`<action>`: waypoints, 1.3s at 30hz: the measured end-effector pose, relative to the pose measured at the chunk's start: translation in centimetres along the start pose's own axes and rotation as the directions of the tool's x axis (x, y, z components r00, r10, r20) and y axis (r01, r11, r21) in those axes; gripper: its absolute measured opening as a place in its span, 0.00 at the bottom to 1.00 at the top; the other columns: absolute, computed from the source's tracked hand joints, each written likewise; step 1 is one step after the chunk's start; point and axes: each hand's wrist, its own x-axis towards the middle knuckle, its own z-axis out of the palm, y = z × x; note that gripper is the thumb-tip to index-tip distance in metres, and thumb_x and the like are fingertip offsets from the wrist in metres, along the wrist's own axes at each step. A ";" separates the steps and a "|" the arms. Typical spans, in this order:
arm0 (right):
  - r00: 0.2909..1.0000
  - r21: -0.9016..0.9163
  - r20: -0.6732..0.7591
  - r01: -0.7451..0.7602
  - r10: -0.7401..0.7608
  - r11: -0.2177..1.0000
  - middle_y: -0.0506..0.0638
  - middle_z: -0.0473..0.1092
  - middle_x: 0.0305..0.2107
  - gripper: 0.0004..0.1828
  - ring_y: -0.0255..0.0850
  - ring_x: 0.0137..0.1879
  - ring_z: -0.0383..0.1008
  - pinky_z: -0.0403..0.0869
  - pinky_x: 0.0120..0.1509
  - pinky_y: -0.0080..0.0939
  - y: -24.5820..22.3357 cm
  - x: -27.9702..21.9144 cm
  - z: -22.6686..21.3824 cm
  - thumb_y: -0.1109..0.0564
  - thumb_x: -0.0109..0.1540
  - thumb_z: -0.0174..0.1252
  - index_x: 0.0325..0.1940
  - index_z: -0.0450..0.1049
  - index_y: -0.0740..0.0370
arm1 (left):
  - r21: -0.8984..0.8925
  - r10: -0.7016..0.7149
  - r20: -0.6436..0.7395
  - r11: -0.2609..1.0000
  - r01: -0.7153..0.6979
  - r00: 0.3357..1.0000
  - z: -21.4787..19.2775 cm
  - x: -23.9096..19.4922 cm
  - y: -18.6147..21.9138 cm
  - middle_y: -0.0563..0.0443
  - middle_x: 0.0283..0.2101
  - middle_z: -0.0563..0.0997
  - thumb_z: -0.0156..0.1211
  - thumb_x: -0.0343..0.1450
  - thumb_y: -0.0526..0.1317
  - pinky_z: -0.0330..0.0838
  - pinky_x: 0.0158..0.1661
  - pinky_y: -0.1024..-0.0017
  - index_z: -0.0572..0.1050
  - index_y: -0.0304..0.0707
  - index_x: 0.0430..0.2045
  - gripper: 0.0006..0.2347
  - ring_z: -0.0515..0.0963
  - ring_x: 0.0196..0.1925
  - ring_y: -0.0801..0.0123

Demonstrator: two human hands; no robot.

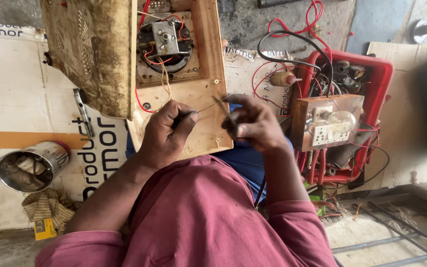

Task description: The person sits on the floor and repairs a small electronic device by stripping wires, twisting connections, and securing components inside a plastic housing. They use a screwdriver and pliers to manipulate wires and fasten parts, then close the device casing.

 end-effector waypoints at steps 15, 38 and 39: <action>0.711 -0.073 -0.660 0.261 -0.243 0.963 0.49 0.71 0.31 0.05 0.33 0.30 0.68 0.67 0.30 0.32 -6.1 -1.3 -10.0 0.60 0.69 0.63 0.44 0.73 0.63 | -0.006 0.056 -0.080 0.998 -0.057 0.995 -1.6 -1.3 0.1 0.56 0.34 0.78 0.58 0.79 0.33 0.71 0.37 0.80 0.75 0.32 0.40 0.02 0.73 0.35 0.80; 0.820 -0.486 0.542 0.486 -0.185 0.727 0.58 0.73 0.56 0.15 0.44 0.58 0.79 0.83 0.60 0.42 -1.6 4.9 12.4 0.65 0.68 0.63 0.59 0.72 0.66 | 0.138 0.079 -0.341 0.990 -0.034 0.937 -5.4 -6.9 4.6 0.57 0.29 0.80 0.64 0.79 0.34 0.63 0.22 0.85 0.80 0.32 0.43 0.04 0.72 0.23 0.86; 0.817 -0.562 0.558 0.498 -0.142 0.660 0.57 0.76 0.52 0.17 0.43 0.56 0.82 0.82 0.58 0.41 -1.4 5.2 13.7 0.64 0.68 0.64 0.60 0.72 0.66 | 0.102 0.060 -0.344 0.994 -0.026 0.937 -5.2 -7.3 4.6 0.57 0.30 0.80 0.64 0.80 0.34 0.63 0.23 0.84 0.80 0.32 0.43 0.04 0.72 0.24 0.86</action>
